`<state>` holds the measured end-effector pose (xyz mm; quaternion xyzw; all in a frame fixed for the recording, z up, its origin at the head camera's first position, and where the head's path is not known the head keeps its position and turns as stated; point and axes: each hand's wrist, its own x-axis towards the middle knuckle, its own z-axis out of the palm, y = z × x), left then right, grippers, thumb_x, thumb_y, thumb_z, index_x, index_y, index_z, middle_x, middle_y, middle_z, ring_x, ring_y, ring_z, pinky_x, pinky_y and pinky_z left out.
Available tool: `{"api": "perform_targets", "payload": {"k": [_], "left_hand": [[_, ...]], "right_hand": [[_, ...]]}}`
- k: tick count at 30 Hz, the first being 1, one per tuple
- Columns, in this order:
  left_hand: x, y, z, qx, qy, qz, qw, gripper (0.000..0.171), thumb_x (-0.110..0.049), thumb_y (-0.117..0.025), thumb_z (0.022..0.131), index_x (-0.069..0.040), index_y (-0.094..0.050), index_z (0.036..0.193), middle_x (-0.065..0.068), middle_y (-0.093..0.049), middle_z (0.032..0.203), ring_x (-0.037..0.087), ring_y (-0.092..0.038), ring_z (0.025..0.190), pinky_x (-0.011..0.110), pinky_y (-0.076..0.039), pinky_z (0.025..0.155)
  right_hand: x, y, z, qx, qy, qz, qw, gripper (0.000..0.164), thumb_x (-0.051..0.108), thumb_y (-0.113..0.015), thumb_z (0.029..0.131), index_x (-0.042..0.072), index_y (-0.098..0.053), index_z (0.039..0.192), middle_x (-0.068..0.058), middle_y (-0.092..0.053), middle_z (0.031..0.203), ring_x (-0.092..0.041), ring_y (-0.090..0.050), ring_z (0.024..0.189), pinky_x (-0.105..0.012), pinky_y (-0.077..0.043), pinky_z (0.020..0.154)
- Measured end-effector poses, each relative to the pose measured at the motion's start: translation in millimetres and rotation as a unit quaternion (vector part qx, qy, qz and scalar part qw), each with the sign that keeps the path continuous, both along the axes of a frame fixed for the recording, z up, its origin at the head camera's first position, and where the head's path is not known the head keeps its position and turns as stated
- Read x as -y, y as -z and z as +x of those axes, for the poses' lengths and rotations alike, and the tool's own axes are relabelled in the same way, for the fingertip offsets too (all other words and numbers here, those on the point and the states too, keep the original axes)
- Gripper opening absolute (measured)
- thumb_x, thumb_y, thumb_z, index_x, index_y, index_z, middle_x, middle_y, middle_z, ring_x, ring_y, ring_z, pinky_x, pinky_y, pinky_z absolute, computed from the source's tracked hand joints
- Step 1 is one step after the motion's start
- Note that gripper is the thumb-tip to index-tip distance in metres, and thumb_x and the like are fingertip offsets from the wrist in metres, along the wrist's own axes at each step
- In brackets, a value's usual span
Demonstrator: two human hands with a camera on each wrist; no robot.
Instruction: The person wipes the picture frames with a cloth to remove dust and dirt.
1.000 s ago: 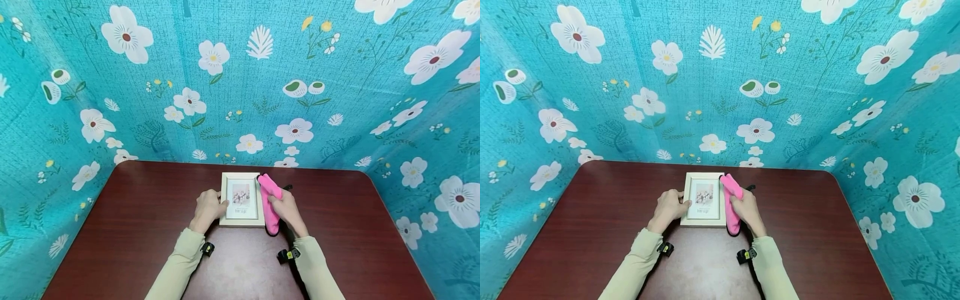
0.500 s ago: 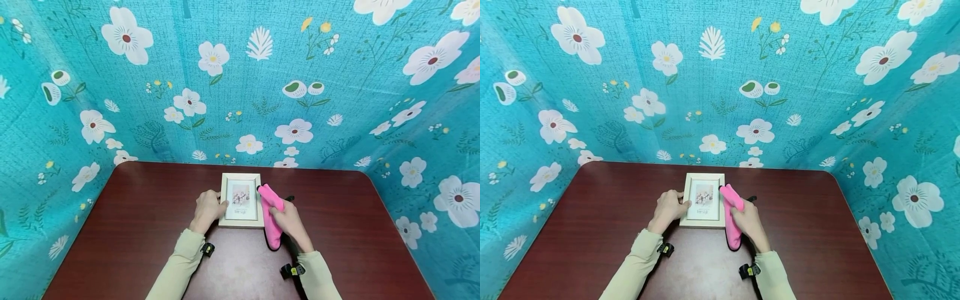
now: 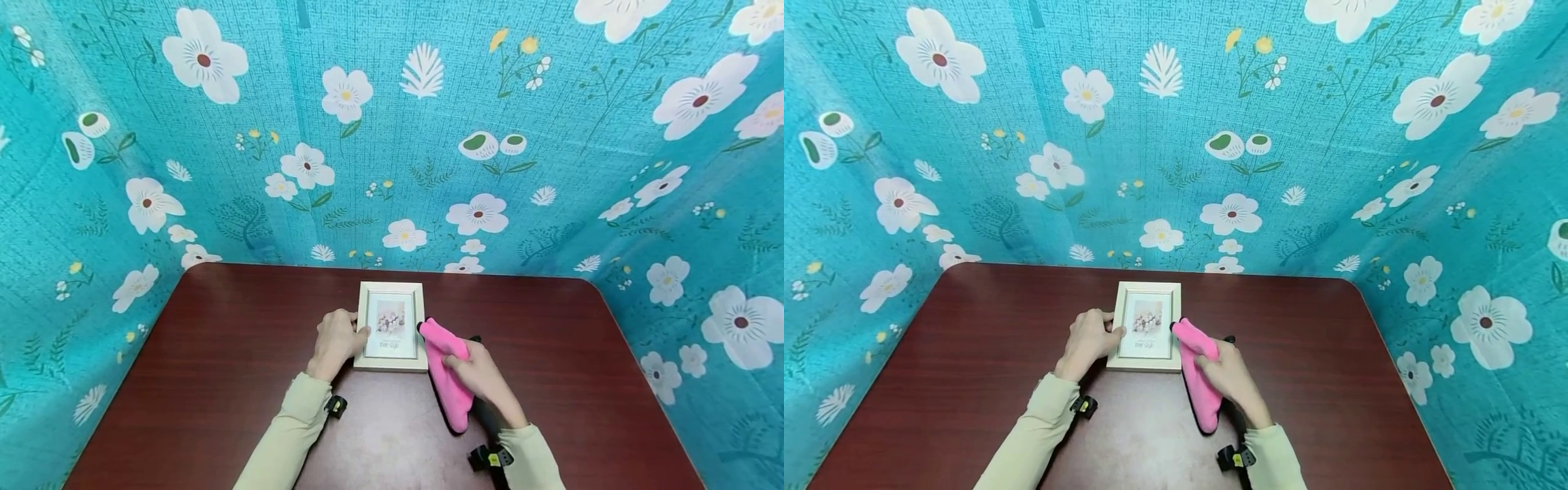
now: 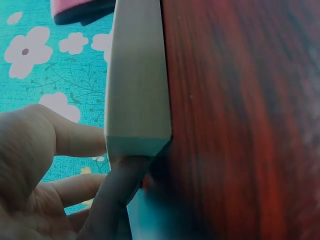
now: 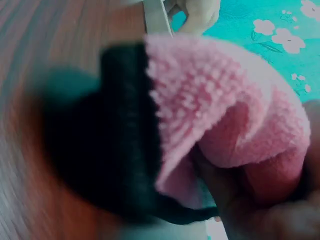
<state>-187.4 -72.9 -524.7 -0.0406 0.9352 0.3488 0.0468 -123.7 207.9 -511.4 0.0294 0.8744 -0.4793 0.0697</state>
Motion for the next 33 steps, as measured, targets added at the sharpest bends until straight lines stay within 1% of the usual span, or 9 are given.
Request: {"api": "perform_targets", "payload": {"k": [5,8,12,14,17,20,26,30,33], "left_hand": [[2.7,-1.8,0.1,0.004,0.003,-0.007,1.0,0.043,-0.027,-0.077,0.096,-0.004,-0.076,0.132,0.002,-0.061,0.071,0.019,-0.05,0.061,0.032,-0.042,0.057],[1.8,-2.7,1.6,0.007,0.005,-0.009,0.9999,0.043,-0.027,-0.077,0.096,-0.004,-0.076,0.132,0.002,-0.061,0.074,0.02,-0.054,0.064,0.032,-0.044,0.058],[2.2,-3.8,1.9,0.007,0.002,-0.008,0.9999,0.043,-0.027,-0.077,0.096,-0.004,-0.076,0.132,0.003,-0.062,0.076,0.021,-0.055,0.065,0.031,-0.044,0.056],[3.0,-4.0,1.5,0.01,0.001,-0.009,0.9999,0.043,-0.027,-0.077,0.096,-0.005,-0.075,0.132,0.003,-0.062,0.076,0.021,-0.054,0.065,0.031,-0.043,0.056],[3.1,-3.2,1.2,0.016,0.001,-0.009,0.9998,0.044,-0.028,-0.077,0.096,-0.005,-0.075,0.133,0.003,-0.061,0.074,0.02,-0.051,0.063,0.031,-0.041,0.055],[1.8,-2.8,1.2,0.019,0.0,-0.011,0.9998,0.043,-0.028,-0.077,0.096,-0.005,-0.075,0.133,0.003,-0.06,0.072,0.019,-0.047,0.061,0.031,-0.039,0.054],[-1.4,-3.6,2.4,0.015,0.007,-0.007,0.9998,0.044,-0.028,-0.078,0.096,-0.003,-0.076,0.131,0.002,-0.058,0.069,0.019,-0.047,0.06,0.033,-0.039,0.054],[-0.9,-4.8,2.6,0.002,0.004,-0.012,0.9999,0.042,-0.027,-0.08,0.094,-0.004,-0.077,0.129,0.002,-0.059,0.07,0.022,-0.053,0.068,0.034,-0.042,0.059],[0.5,-5.1,2.3,-0.002,0.0,-0.011,0.9999,0.042,-0.027,-0.08,0.093,-0.004,-0.077,0.129,0.002,-0.059,0.071,0.024,-0.055,0.07,0.036,-0.044,0.06]], "right_hand": [[-22.8,-14.0,-11.9,0.028,-0.076,-0.047,0.996,0.007,0.001,-0.073,0.088,-0.002,-0.067,0.09,0.0,-0.055,0.072,-0.01,-0.054,0.064,-0.026,-0.047,0.06],[-35.0,-27.4,-24.6,0.013,-0.076,-0.059,0.995,0.009,-0.001,-0.071,0.09,-0.005,-0.068,0.097,-0.002,-0.056,0.075,-0.011,-0.056,0.067,-0.026,-0.049,0.062],[-38.9,-43.3,-50.2,-0.071,-0.057,-0.017,0.996,0.02,-0.002,-0.069,0.093,-0.002,-0.072,0.112,-0.008,-0.06,0.082,-0.017,-0.054,0.073,-0.029,-0.048,0.065],[-34.8,-44.8,-65.8,-0.131,-0.043,0.025,0.99,0.025,-0.002,-0.069,0.093,0.0,-0.074,0.117,-0.011,-0.062,0.082,-0.021,-0.052,0.072,-0.031,-0.046,0.064],[-24.3,-38.4,-87.5,-0.205,-0.036,0.064,0.976,0.033,-0.003,-0.067,0.092,0.002,-0.074,0.124,-0.016,-0.068,0.087,-0.026,-0.053,0.073,-0.035,-0.046,0.066],[-11.4,-26.6,-104.4,-0.247,-0.057,0.096,0.962,0.039,-0.005,-0.065,0.091,0.002,-0.073,0.128,-0.019,-0.072,0.093,-0.029,-0.057,0.075,-0.04,-0.049,0.069],[12.2,-5.1,-117.3,-0.222,-0.164,0.173,0.946,0.049,0.001,-0.068,0.098,0.008,-0.064,0.147,-0.014,-0.075,0.128,-0.026,-0.068,0.096,-0.046,-0.058,0.089],[27.3,-0.1,-112.2,-0.204,-0.215,0.217,0.93,0.043,0.003,-0.067,0.1,0.006,-0.065,0.143,-0.013,-0.072,0.135,-0.027,-0.069,0.113,-0.048,-0.057,0.103],[34.7,2.1,-105.4,-0.218,-0.225,0.235,0.92,0.041,0.001,-0.067,0.097,0.001,-0.065,0.138,-0.016,-0.07,0.133,-0.031,-0.068,0.118,-0.049,-0.055,0.107]]}}
